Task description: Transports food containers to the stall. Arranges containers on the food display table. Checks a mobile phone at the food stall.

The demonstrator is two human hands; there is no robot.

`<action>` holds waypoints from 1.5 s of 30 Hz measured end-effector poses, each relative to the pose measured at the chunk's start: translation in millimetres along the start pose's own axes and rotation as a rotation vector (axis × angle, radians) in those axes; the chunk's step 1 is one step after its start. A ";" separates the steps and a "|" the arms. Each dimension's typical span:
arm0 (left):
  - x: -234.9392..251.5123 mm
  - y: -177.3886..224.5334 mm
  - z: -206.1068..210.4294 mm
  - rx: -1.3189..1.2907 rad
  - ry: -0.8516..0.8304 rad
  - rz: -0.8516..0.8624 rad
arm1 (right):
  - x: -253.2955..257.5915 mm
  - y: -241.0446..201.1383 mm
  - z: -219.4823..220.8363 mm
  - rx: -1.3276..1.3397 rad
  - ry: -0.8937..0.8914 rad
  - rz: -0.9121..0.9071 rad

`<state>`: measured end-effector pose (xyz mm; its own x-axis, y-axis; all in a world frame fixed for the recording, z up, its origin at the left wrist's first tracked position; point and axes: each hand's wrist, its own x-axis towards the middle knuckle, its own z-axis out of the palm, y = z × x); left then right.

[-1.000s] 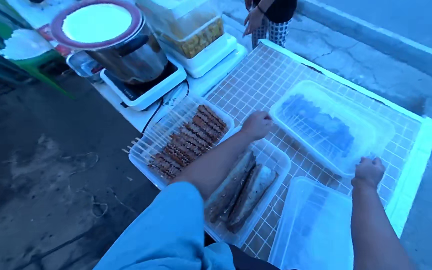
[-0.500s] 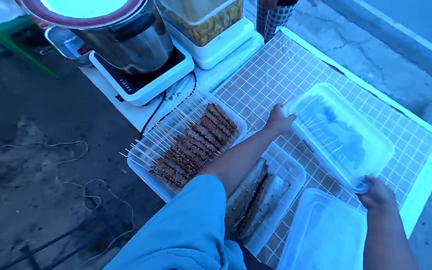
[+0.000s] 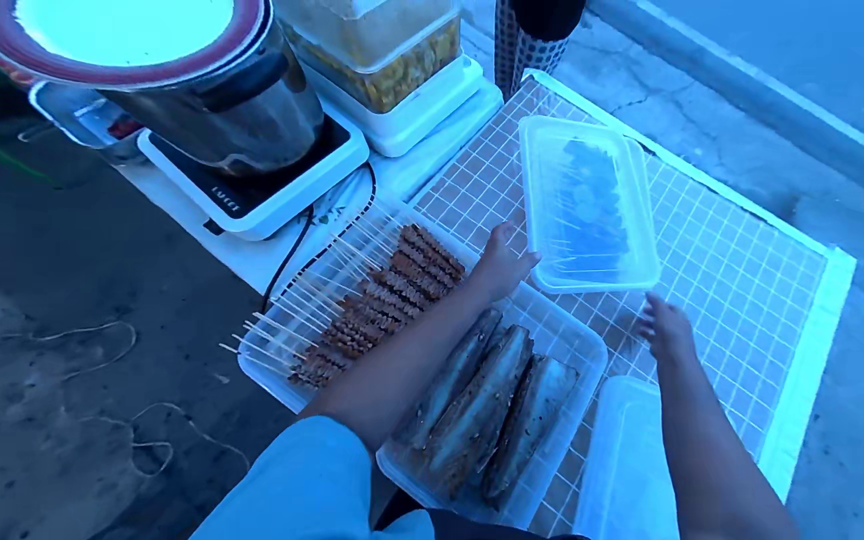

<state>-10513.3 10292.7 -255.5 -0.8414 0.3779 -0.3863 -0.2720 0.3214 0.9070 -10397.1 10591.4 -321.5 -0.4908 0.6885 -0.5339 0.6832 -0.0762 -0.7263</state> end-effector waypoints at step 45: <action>-228.2 -178.1 -164.3 -0.612 0.832 -0.469 | 14.3 -138.8 224.4 0.324 -0.271 -0.056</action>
<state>-10349.5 10006.6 -301.3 -0.5831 -0.4357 -0.6857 -0.6331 -0.2852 0.7196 -10620.2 10450.0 -325.5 -0.6760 0.4872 -0.5529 0.4674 -0.2965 -0.8328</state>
